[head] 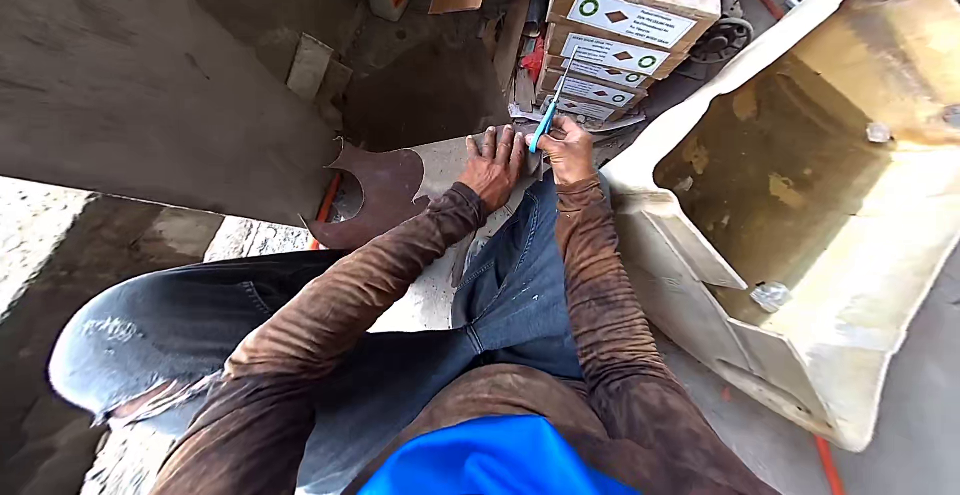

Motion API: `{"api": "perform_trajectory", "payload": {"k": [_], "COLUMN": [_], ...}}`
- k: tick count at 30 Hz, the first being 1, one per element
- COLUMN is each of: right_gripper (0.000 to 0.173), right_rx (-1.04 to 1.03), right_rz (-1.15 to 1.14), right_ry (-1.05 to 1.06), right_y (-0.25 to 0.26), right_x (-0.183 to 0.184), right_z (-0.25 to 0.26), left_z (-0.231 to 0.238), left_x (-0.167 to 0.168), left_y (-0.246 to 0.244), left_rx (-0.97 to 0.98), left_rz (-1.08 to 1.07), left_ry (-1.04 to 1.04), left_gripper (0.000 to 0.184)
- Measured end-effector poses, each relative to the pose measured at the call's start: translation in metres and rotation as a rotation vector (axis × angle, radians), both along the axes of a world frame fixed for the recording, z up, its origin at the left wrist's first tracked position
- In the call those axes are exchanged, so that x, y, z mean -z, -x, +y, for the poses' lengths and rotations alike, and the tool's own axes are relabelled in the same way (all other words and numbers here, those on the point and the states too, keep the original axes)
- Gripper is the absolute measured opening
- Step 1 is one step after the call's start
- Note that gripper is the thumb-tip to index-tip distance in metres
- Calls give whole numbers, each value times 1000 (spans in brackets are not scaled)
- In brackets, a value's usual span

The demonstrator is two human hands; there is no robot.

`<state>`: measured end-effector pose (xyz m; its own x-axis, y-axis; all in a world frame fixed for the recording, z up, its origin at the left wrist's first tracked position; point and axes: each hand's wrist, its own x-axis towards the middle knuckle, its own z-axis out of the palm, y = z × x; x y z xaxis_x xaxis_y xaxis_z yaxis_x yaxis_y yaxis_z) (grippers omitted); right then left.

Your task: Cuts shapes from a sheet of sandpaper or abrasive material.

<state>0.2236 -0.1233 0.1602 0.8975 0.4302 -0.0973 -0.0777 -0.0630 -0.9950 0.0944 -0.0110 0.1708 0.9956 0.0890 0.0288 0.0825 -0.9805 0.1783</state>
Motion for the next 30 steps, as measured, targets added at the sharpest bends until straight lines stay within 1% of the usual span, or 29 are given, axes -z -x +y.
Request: {"api": "perform_trajectory", "payload": {"k": [3, 5, 8, 11, 13, 14, 15, 16, 17, 19, 21, 23, 25, 26, 27, 29, 30], "right_gripper": [52, 49, 45, 38, 43, 46, 47, 45, 44, 43, 46, 52, 57, 60, 59, 56, 60], "right_rx": [-18, 8, 63, 92, 60, 51, 53, 64, 69, 24, -58, -60, 35, 88, 152, 314, 392], "right_rz": [-97, -120, -88, -103, -120, -127, -129, -113, -87, -89, -138, -212, -207, -164, -105, 38, 99], "right_ry": [-48, -25, 32, 169, 292, 308, 272, 173, 50, -153, -259, -254, -223, -210, -200, -204, -211], "right_y": [-3, -3, -3, -15, -27, -30, -32, -30, -26, -6, 31, 61, 87, 103, 120, 152, 167], "right_x": [-9, -24, -43, -54, -60, -66, -73, -83, -94, -111, -117, -110, -91, -80, -70, -59, -57], "right_z": [-1, -3, -3, 11, 16, 14, 9, -1, -17, -64, -127, -184, -236, -261, -284, -318, -332], "left_z": [-14, -20, -22, -13, -5, -1, 3, 6, 8, 7, 10, 29, 66, 84, 99, 116, 121], "left_x": [-2, -17, -41, -73, -92, -97, -99, -100, -102, -106, -110, -105, -82, -68, -58, -49, -46], "left_y": [0, -1, -8, -19, -28, -33, -38, -42, -44, -46, -48, -52, -52, -50, -45, -33, -30], "left_rx": [-77, -91, -115, -208, -288, -318, -338, -344, -346, -355, -383, -383, -315, -284, -274, -363, -414], "left_rz": [-85, -48, -17, -1, 68, 102, 119, 113, 100, 95, 125, 145, 117, 87, 62, 41, 26], "left_ry": [-49, -42, 0, 116, 198, 221, 239, 251, 263, 295, 336, 455, 665, 783, 901, 1090, 1123], "left_gripper": [60, 62, 62, 50, 38, 34, 33, 30, 30, 30, 30, 29, 26, 22, 18, 13, 14]}}
